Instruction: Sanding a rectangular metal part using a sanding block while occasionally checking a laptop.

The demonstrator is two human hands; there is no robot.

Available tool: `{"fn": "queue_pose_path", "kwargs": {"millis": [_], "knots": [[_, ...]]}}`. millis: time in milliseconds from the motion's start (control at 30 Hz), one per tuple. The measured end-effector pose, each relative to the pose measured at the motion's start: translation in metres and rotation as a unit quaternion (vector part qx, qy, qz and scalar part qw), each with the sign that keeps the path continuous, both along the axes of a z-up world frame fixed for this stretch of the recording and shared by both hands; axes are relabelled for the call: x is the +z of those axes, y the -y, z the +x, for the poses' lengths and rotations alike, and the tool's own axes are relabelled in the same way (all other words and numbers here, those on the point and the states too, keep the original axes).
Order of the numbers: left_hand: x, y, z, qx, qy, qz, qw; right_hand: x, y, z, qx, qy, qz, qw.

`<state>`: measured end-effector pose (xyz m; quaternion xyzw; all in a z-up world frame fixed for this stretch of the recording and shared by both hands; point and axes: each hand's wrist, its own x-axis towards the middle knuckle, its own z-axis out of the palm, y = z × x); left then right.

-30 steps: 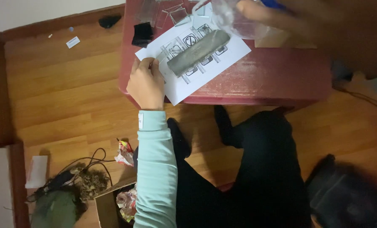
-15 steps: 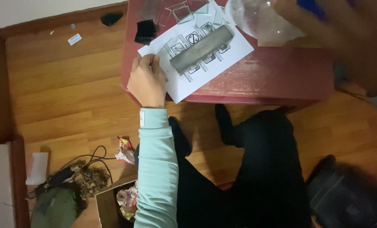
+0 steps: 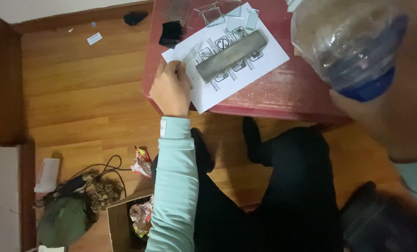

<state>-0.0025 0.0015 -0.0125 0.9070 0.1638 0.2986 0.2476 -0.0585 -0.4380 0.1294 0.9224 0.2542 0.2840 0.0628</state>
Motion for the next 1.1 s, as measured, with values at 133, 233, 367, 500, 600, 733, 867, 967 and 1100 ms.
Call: {"fn": "queue_pose_path", "kwargs": {"millis": [133, 233, 367, 500, 600, 733, 867, 967, 1100], "knots": [[-0.007, 0.000, 0.002, -0.008, 0.053, 0.030, 0.998, 0.009, -0.041, 0.004, 0.130, -0.196, 0.183, 0.955], [-0.006, 0.000, 0.002, -0.009, 0.041, 0.038, 0.998, -0.002, -0.027, -0.008, 0.093, -0.178, 0.256, 0.946], [-0.007, 0.003, 0.001, -0.016, 0.043, 0.047, 0.998, 0.015, -0.046, -0.018, 0.051, -0.210, 0.287, 0.933], [-0.007, 0.005, -0.001, -0.021, 0.041, 0.064, 0.997, 0.011, -0.046, -0.019, 0.108, -0.199, 0.307, 0.924], [-0.005, 0.003, -0.002, -0.021, 0.046, 0.064, 0.997, 0.013, -0.055, -0.029, 0.162, -0.201, 0.389, 0.884], [-0.005, 0.002, -0.002, -0.020, 0.028, 0.058, 0.998, -0.130, -0.021, -0.088, 0.094, -0.119, 0.626, 0.765], [0.014, 0.010, -0.009, 0.005, -0.082, 0.027, 0.996, -0.147, -0.058, -0.108, 0.143, -0.174, 0.662, 0.715], [0.022, 0.006, -0.018, -0.005, -0.079, 0.015, 0.997, -0.151, -0.101, -0.109, 0.218, -0.253, 0.695, 0.637], [0.038, -0.001, -0.039, -0.035, 0.100, -0.166, 0.980, -0.166, -0.151, -0.090, 0.289, -0.283, 0.702, 0.586]]}}
